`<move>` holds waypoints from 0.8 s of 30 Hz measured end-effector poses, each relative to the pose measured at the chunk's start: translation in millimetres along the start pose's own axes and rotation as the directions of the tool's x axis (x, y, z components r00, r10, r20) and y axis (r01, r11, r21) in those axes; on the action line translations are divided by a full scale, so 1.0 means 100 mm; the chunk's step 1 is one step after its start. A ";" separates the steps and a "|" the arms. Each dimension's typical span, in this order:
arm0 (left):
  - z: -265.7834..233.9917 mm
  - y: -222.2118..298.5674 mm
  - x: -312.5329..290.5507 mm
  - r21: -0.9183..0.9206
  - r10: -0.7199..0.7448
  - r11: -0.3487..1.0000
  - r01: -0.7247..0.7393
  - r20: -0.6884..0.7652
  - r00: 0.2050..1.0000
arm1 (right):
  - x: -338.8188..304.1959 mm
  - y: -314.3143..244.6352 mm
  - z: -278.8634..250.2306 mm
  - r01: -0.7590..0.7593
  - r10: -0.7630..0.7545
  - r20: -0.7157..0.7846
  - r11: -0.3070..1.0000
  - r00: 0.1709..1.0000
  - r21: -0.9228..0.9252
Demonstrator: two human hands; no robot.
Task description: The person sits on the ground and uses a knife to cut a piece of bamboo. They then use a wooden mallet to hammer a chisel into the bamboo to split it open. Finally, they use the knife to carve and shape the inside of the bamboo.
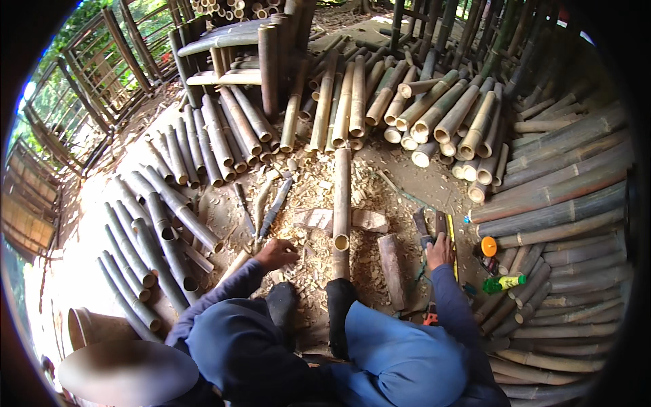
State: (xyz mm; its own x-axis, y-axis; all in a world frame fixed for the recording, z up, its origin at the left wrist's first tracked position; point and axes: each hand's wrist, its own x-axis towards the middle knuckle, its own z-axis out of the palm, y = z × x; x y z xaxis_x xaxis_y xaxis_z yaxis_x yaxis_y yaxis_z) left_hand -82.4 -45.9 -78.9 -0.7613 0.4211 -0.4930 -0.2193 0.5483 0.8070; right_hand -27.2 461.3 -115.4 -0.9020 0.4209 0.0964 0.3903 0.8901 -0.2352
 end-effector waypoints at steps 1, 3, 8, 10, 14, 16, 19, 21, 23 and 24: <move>-0.18 0.18 -0.15 0.259 -0.085 0.963 0.068 0.056 0.995 | 0.15 0.17 0.10 0.011 -0.011 0.016 1.000 1.000 -0.015; -0.57 0.43 -0.49 0.567 -0.146 0.823 0.021 0.177 0.973 | 0.38 0.30 0.22 -0.053 0.060 0.248 0.998 0.967 -0.034; -0.72 1.13 -0.38 0.683 -0.168 0.723 -0.103 0.318 0.933 | 0.52 0.09 0.29 -0.035 0.017 0.502 0.999 0.865 0.026; -0.39 1.03 -0.13 0.711 0.098 0.661 -0.240 0.234 0.967 | 0.39 -0.30 0.15 0.009 -0.006 0.554 1.000 0.832 -0.003; 0.95 1.31 0.64 0.645 0.062 0.761 0.068 -0.176 0.982 | 0.48 0.35 0.20 -0.018 -0.024 0.301 0.990 0.953 0.137; 1.35 1.10 0.85 0.597 0.249 0.802 -0.020 -0.304 0.920 | 0.50 0.57 0.06 -0.258 -0.004 0.420 0.784 0.907 0.565; 1.39 0.54 0.98 0.394 0.085 0.910 0.130 -0.483 0.871 | -0.25 -0.43 -0.48 -0.592 -0.054 0.589 -0.083 0.806 0.802; 1.44 0.78 0.98 0.105 0.121 0.992 -0.073 -0.590 0.798 | -0.43 -0.70 -0.95 -0.625 -0.034 0.630 -0.176 0.776 0.760; 1.45 1.06 0.81 -0.160 0.102 0.947 -0.278 -0.673 0.733 | -0.46 -0.81 -1.04 -0.689 -0.104 0.682 -0.053 0.724 0.723; 1.47 1.26 0.66 -0.090 0.195 0.937 -0.336 -0.662 0.723 | -0.42 -0.73 -0.99 -0.683 -0.130 0.685 0.066 0.717 0.727</move>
State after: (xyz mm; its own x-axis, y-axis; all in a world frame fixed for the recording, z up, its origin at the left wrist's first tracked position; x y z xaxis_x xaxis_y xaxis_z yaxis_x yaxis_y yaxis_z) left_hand -71.0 157.3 -57.2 -0.9976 -0.0667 0.0165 -0.0048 0.3071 0.9517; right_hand 0.1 396.2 -6.5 -0.8239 0.0664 -0.5628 0.5074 -0.3558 -0.7848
